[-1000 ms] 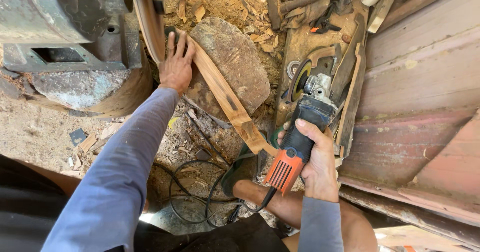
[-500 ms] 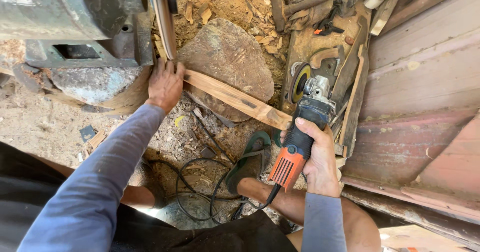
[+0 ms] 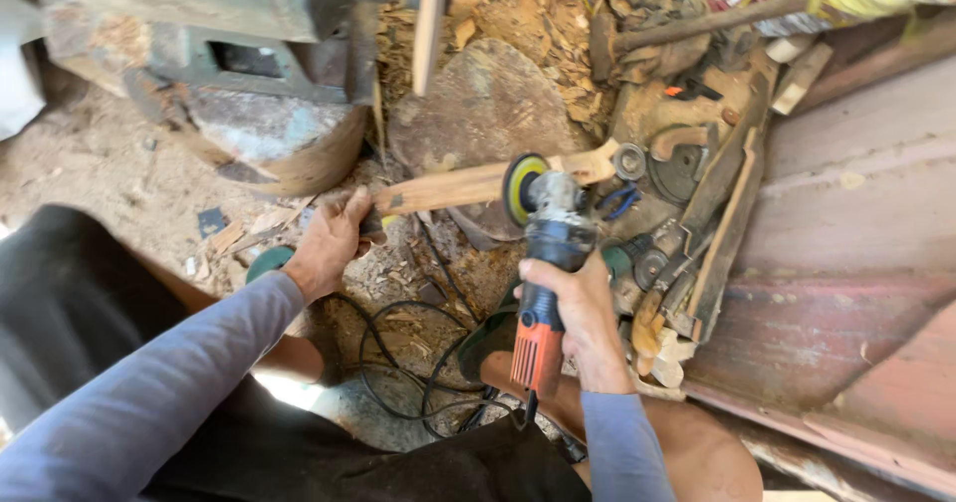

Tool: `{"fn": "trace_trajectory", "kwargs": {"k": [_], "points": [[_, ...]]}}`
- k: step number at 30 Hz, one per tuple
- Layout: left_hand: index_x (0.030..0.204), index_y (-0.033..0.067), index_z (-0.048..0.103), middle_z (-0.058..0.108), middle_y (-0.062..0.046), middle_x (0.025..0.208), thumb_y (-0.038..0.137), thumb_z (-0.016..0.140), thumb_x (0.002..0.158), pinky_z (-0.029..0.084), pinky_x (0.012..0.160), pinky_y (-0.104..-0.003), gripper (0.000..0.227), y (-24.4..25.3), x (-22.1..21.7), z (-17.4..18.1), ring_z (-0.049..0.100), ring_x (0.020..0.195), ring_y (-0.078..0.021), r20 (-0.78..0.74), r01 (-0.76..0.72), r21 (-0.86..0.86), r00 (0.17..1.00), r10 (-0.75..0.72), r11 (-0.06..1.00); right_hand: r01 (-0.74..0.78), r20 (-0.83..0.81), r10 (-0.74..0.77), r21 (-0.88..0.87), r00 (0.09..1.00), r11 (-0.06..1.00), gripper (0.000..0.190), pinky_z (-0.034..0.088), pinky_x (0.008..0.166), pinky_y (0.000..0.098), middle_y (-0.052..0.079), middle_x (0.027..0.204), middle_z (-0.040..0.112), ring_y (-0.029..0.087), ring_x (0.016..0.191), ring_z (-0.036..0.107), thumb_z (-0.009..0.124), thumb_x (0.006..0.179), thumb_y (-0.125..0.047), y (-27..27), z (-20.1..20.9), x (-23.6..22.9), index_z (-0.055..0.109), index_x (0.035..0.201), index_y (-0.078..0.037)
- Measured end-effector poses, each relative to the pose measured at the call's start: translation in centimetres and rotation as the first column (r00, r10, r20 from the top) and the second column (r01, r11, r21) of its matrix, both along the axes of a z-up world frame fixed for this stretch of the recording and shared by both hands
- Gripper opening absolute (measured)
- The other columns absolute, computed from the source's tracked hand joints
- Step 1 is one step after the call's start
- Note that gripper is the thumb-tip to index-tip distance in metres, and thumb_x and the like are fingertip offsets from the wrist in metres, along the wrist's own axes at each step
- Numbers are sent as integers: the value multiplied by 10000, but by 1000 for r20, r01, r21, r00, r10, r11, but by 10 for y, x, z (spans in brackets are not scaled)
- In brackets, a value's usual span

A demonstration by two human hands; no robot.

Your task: The person smooths a carved wooden piece using a bench grinder and then an angle grinder with a sanding disc. The person holds the wood with both hands and moves it against the rotating wheels to shape and finish the surface.

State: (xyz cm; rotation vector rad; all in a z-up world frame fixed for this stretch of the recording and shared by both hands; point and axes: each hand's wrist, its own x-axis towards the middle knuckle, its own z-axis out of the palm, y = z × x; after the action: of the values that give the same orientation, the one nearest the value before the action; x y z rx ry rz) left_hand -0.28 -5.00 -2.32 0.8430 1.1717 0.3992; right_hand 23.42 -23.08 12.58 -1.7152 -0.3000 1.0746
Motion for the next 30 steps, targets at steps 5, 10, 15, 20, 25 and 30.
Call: {"fn": "trace_trajectory", "kwargs": {"k": [5,10,15,20,25,30], "points": [[1058,14,682,657,-131,758,467,443,1099,454,555,-342,514,1,-18,34,558,602,-182,-154,35,440,987,37,897,-224,168,217,25,962,974,598,580,638,355,85,906,664,219,725,665,824,609,-75,27,-5,-57,554,1143,-52],[898,6,678,649,-168,621,498,374,1074,526,554,-407,605,-8,-9,37,615,508,-207,-325,185,421,945,-43,888,-311,458,389,-239,799,920,632,565,791,359,117,974,725,236,861,714,865,604,-186,36,-5,-78,558,1130,-21],[863,-55,711,638,-154,621,505,389,1097,511,528,-420,687,-12,-11,46,577,501,-212,-352,165,290,934,-55,943,-323,448,442,-318,777,891,672,571,797,363,132,981,743,239,871,735,854,599,-219,41,3,-81,548,1161,-13],[912,-12,682,654,-123,622,456,407,1061,515,493,-420,563,-13,-2,50,596,491,-197,-234,74,292,972,-4,954,-326,394,422,-289,816,900,764,594,791,374,141,1003,732,249,878,732,858,581,-191,41,3,-86,505,1231,0],[860,-50,678,628,-185,597,430,386,1108,508,541,-454,615,-12,5,44,587,498,-240,-395,172,393,919,-3,903,-319,368,449,-363,815,876,770,603,793,368,146,986,751,247,864,753,855,601,-203,40,-1,-86,494,1247,9],[870,-50,667,654,-227,623,413,388,1101,540,574,-475,588,-15,6,35,662,523,-299,-393,206,483,919,1,851,-312,404,439,-344,802,886,785,586,802,360,143,997,749,243,872,745,869,586,-193,38,-1,-82,508,1256,2]]}}
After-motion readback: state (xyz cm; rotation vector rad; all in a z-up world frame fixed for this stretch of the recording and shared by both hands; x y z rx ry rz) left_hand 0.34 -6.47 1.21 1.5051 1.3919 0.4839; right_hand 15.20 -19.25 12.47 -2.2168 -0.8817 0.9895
